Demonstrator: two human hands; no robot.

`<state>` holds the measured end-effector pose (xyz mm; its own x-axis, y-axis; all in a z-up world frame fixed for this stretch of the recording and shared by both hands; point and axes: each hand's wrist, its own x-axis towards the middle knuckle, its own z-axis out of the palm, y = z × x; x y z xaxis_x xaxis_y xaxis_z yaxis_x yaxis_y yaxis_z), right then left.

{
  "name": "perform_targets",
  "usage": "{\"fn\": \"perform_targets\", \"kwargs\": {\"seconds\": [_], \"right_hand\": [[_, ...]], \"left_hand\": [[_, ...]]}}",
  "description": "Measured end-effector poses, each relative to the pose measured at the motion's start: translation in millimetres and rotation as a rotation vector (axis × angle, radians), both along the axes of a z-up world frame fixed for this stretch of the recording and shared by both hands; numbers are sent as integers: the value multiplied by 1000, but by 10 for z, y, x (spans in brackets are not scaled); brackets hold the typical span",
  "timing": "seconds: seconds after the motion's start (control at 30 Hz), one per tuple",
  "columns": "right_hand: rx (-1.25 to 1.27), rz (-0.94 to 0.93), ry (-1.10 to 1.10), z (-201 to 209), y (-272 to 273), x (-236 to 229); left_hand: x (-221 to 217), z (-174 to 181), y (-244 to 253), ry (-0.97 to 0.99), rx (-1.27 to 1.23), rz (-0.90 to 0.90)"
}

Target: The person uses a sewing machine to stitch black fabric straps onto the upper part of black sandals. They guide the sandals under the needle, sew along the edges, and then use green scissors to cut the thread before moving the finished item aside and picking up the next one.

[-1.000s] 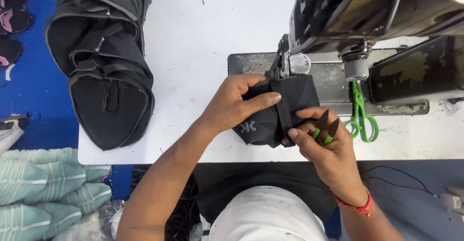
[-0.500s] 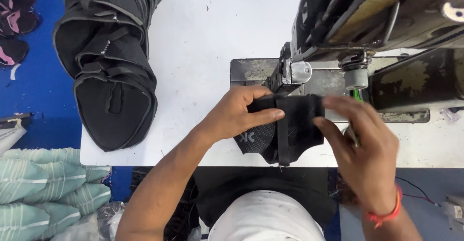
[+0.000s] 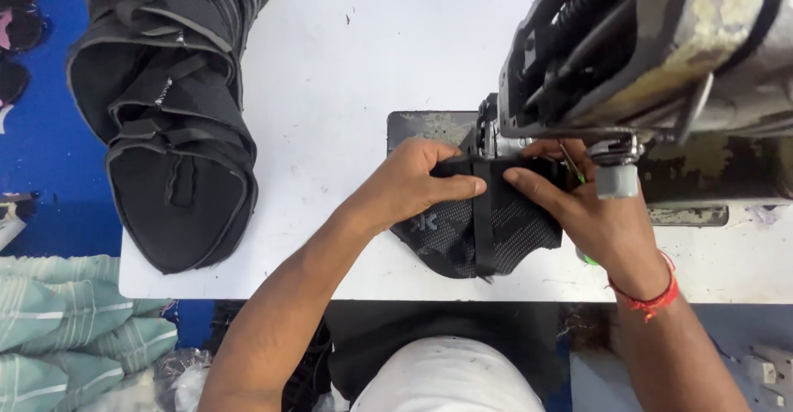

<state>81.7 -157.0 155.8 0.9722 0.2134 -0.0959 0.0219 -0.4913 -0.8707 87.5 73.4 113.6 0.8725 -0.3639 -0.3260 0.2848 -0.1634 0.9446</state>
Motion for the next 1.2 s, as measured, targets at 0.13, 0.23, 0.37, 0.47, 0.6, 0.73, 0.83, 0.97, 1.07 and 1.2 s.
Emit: {"fn": "perform_targets", "kwargs": {"seconds": [0.13, 0.23, 0.37, 0.47, 0.6, 0.73, 0.83, 0.97, 1.07, 1.2], "right_hand": [[92, 21, 5, -57, -9, 118], [78, 32, -1, -112, -15, 179], [22, 47, -28, -133, -22, 203], [-55, 56, -71, -127, -31, 217], [-19, 61, -87, -163, -45, 217], [-8, 76, -140, -202, -63, 259], [38, 127, -188, -199, -81, 282], [102, 244, -335, -187, -140, 343], [72, 228, -348, -133, -112, 367], [-4, 103, -373, 47, -9, 76]], "left_hand": [[156, 25, 12, 35, 27, 37], [237, 22, 35, 15, 34, 26], [254, 52, 60, -40, 42, -28], [281, 34, 61, -119, 151, -75], [258, 94, 56, -67, 226, -76], [273, 18, 70, -179, 148, -84], [262, 63, 62, -146, 165, -63], [318, 150, 61, -102, 213, -78], [360, 183, 63, -113, 280, -83], [191, 176, 63, -176, 268, -60]]}}
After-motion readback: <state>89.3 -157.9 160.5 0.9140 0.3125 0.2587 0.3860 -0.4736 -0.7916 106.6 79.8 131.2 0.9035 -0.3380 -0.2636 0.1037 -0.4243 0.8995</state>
